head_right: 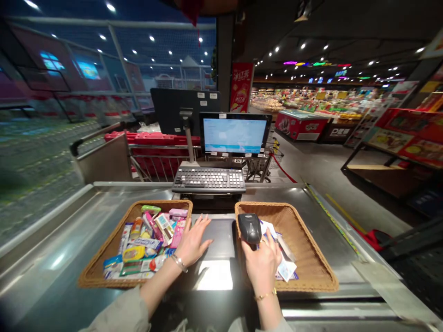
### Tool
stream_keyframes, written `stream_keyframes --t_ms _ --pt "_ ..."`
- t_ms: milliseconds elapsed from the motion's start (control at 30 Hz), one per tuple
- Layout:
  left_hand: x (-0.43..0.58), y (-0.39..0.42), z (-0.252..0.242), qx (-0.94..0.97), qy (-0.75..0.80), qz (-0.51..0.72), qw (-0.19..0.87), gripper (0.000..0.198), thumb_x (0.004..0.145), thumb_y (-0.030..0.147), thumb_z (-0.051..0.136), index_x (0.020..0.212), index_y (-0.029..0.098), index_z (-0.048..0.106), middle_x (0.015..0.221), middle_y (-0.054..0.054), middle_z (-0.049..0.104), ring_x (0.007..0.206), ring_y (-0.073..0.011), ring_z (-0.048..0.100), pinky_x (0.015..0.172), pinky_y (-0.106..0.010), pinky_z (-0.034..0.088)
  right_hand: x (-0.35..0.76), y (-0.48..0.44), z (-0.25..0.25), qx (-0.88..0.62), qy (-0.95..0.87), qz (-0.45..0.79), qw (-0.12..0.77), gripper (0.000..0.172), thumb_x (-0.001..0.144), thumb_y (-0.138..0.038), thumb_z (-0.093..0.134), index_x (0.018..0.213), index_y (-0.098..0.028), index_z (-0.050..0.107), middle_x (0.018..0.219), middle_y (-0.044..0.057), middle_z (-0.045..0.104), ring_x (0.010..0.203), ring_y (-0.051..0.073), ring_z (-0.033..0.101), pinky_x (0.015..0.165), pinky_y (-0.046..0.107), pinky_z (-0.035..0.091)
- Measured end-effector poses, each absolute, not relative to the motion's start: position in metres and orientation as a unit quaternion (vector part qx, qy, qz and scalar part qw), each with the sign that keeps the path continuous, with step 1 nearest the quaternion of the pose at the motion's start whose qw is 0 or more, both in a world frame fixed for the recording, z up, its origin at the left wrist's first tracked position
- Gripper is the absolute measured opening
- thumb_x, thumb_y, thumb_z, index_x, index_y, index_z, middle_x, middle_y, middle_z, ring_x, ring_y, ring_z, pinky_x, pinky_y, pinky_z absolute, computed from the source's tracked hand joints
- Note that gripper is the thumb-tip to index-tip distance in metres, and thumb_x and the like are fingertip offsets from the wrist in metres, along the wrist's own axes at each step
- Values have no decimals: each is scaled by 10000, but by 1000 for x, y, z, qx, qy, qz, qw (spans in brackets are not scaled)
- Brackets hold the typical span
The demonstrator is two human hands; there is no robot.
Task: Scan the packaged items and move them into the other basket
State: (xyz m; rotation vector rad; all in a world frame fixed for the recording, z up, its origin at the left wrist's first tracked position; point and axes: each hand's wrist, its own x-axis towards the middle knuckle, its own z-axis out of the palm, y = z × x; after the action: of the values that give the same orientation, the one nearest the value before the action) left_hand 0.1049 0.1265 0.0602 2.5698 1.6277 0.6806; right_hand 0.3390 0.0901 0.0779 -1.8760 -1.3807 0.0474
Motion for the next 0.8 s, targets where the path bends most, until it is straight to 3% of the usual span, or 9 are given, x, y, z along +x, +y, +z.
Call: stream_keyframes --t_ms 133,333,533,800 --pt "80 115 61 800 560 213 22 588 855 279 577 1397 175 376 1469 -153 462 1402 -302 360 1154 -611 223 321 94 76 -728 -574 35 373 496 762 -586 542 881 -148 742 1266 217 600 1254 346 482 1032 481 336" --pt "35 98 58 758 619 201 33 591 865 280 556 1413 166 369 1483 -137 448 1421 -289 326 1171 -592 179 291 97 74 -692 -626 70 352 426 792 -508 519 888 -157 740 1186 187 654 1297 324 458 1047 486 340" --pt "-14 83 46 714 669 205 -5 546 892 339 512 1405 184 409 1459 -138 478 1413 -297 340 1172 -596 152 268 101 72 -661 -651 89 363 490 783 -549 513 927 -133 728 1214 200 639 1249 338 500 1043 489 355" --pt "-56 94 51 626 769 126 -36 554 885 384 519 1364 110 473 1437 -170 495 1388 -312 381 1174 -510 204 253 108 62 -631 -679 111 358 466 776 -535 519 898 -138 731 1136 191 676 1255 328 496 1053 479 349"
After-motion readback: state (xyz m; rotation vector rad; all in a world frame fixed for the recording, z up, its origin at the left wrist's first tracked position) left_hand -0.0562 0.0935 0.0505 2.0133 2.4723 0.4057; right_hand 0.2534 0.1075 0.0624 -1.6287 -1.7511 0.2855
